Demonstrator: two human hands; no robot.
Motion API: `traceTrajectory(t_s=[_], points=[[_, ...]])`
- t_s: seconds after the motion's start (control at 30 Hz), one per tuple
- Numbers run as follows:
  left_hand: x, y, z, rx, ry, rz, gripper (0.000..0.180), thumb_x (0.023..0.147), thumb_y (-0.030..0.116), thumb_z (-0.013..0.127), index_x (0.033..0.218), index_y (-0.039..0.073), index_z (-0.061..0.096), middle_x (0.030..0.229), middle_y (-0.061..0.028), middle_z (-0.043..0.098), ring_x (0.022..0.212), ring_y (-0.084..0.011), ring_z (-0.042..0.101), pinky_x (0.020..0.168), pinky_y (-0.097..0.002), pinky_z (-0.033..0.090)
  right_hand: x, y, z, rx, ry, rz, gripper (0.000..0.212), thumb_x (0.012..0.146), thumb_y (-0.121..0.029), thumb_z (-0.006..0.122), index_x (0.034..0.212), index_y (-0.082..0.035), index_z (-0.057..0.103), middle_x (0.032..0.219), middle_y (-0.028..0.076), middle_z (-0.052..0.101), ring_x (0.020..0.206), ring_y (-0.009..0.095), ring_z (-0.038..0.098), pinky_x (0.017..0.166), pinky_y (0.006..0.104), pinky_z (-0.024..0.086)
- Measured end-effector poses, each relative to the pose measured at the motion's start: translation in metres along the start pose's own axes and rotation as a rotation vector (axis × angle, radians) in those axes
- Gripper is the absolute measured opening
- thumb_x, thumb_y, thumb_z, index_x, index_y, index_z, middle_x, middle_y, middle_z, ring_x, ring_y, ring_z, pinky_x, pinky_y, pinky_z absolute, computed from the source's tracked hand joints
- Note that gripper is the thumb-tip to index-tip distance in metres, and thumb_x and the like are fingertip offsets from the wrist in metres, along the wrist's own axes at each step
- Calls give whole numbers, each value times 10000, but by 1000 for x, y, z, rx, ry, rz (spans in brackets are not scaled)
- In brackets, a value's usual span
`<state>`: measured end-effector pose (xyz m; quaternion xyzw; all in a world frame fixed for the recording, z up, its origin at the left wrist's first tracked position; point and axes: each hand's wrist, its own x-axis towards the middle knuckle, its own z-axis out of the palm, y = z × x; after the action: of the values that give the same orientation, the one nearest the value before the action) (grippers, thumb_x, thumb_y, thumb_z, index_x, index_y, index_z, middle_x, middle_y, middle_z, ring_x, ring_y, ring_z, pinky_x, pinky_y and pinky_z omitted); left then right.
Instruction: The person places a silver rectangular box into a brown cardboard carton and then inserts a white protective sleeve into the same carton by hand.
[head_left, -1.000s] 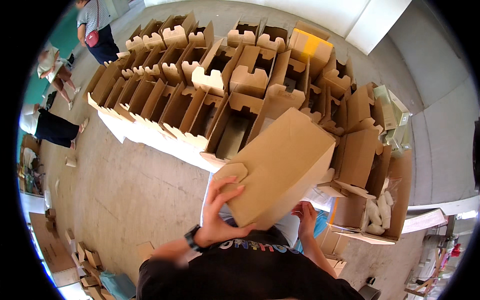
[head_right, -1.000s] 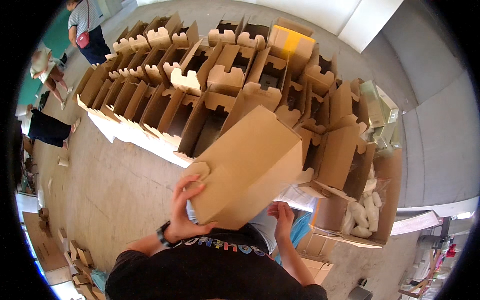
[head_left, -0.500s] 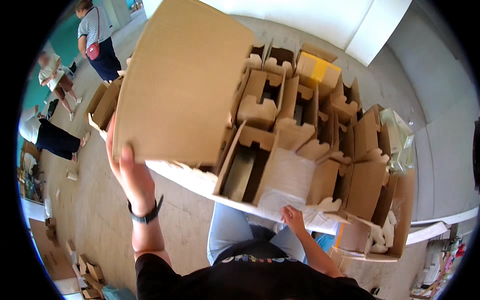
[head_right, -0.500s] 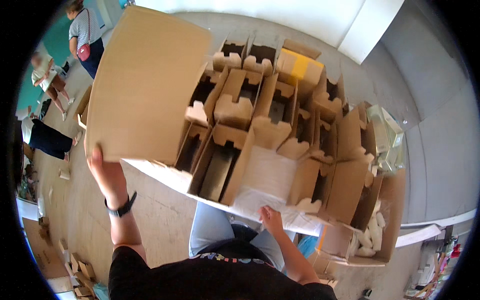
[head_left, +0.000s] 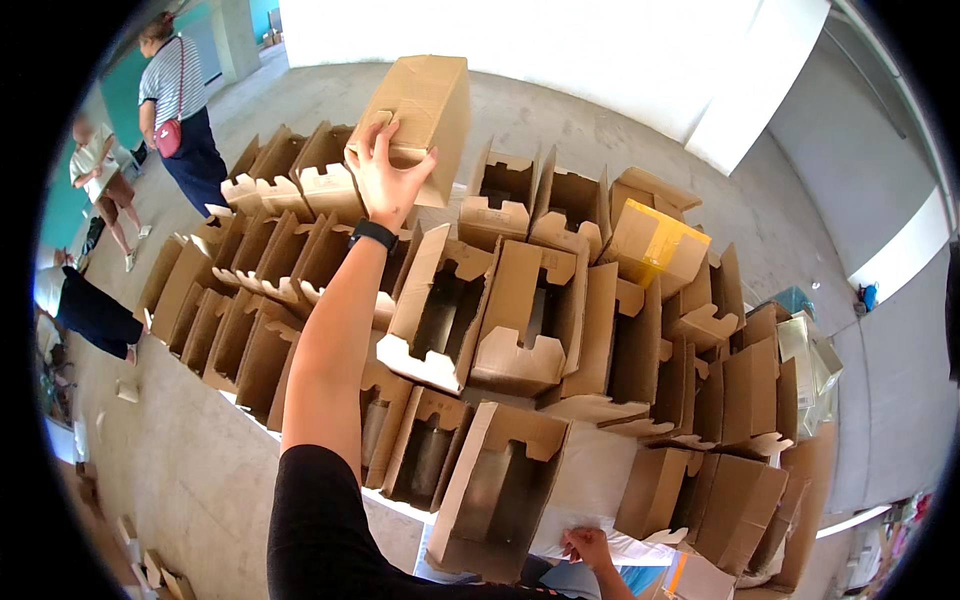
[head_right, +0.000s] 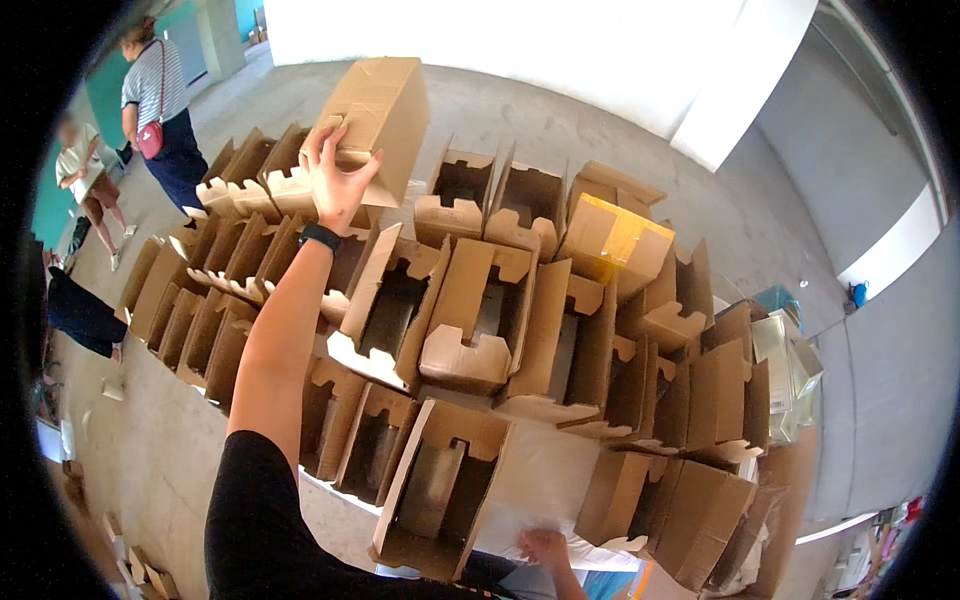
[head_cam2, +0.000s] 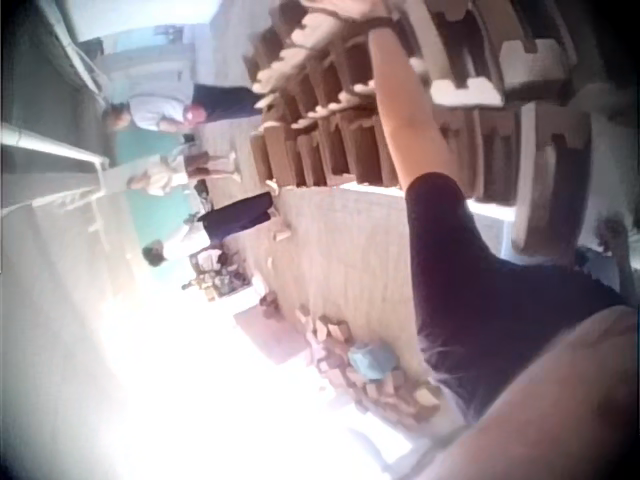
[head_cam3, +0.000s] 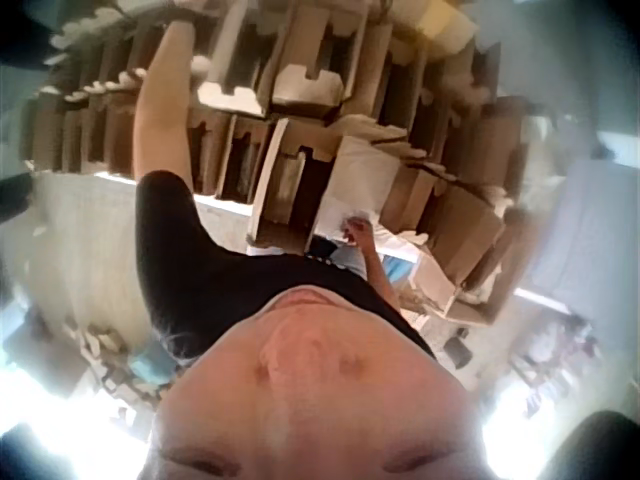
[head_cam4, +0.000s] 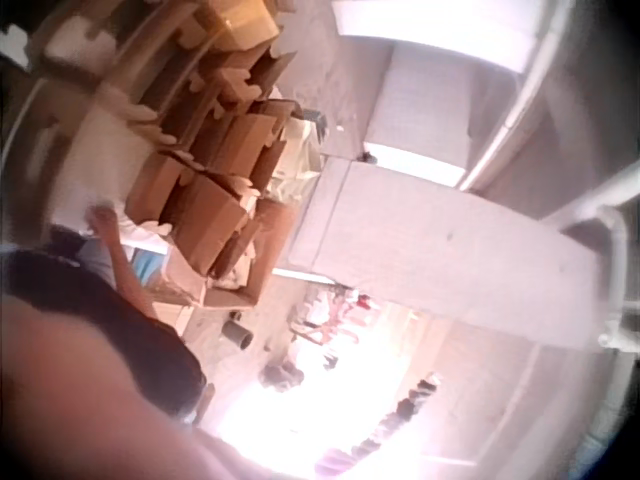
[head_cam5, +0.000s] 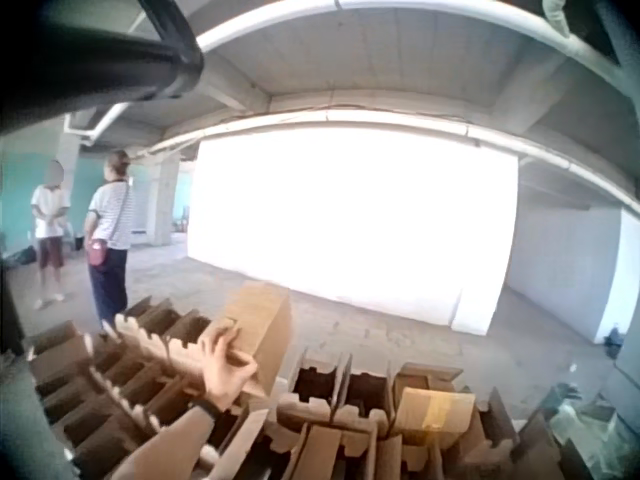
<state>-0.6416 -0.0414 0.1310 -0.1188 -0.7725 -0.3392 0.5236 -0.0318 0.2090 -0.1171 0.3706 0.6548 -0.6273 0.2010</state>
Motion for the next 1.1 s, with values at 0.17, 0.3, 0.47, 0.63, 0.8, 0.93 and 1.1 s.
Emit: traceTrajectory(t_s=[0.17,0.3,0.47,0.63,0.8,0.93,1.1], points=[[-19,-25,39,12,-107,-11,660,611,425,785,1169,134,587,1270,-128,481,1183,-397,359,992,-522,341,-3,-3,-1,-2,5,-5,336,890,-292,630,728,0,665,581,80,633,411,113,554,379,220,438],[-23,-7,38,76,-186,7,647,651,428,782,1194,141,577,1273,-115,479,1210,-361,375,1043,-493,291,-3,0,-1,57,-6,-28,339,878,-299,649,731,6,668,584,72,633,441,107,570,393,222,458],[-27,17,46,51,-105,35,628,617,414,792,1154,159,591,1233,-93,489,1170,-360,398,992,-488,348,0,4,2,82,52,-47,303,890,-246,632,717,0,666,570,94,632,390,111,550,349,212,423],[-30,12,39,81,-137,8,624,630,399,789,1167,159,580,1251,-105,465,1182,-374,382,1011,-482,326,-2,-3,3,51,67,-34,310,894,-236,624,704,5,660,563,97,627,388,111,550,347,213,424],[-40,-26,47,-60,-326,-83,729,618,494,779,1239,190,548,1337,-137,392,1240,-447,268,1034,-536,323,-6,-13,8,56,68,-32,324,900,-244,615,698,7,651,564,97,626,386,110,546,341,212,412],[-44,-57,46,-278,-980,-290,949,665,671,692,1400,149,398,1439,-232,315,1357,-395,229,1093,-480,261,-4,-11,5,-1,47,-50,327,908,-245,604,703,7,648,562,93,622,385,109,544,346,211,412],[-43,-83,32,-383,-1345,-365,961,781,731,504,1421,35,337,1453,-200,337,1342,-303,328,1096,-401,269,-4,-13,5,-4,41,-62,327,905,-247,608,703,6,649,555,91,619,379,110,538,346,213,413]])
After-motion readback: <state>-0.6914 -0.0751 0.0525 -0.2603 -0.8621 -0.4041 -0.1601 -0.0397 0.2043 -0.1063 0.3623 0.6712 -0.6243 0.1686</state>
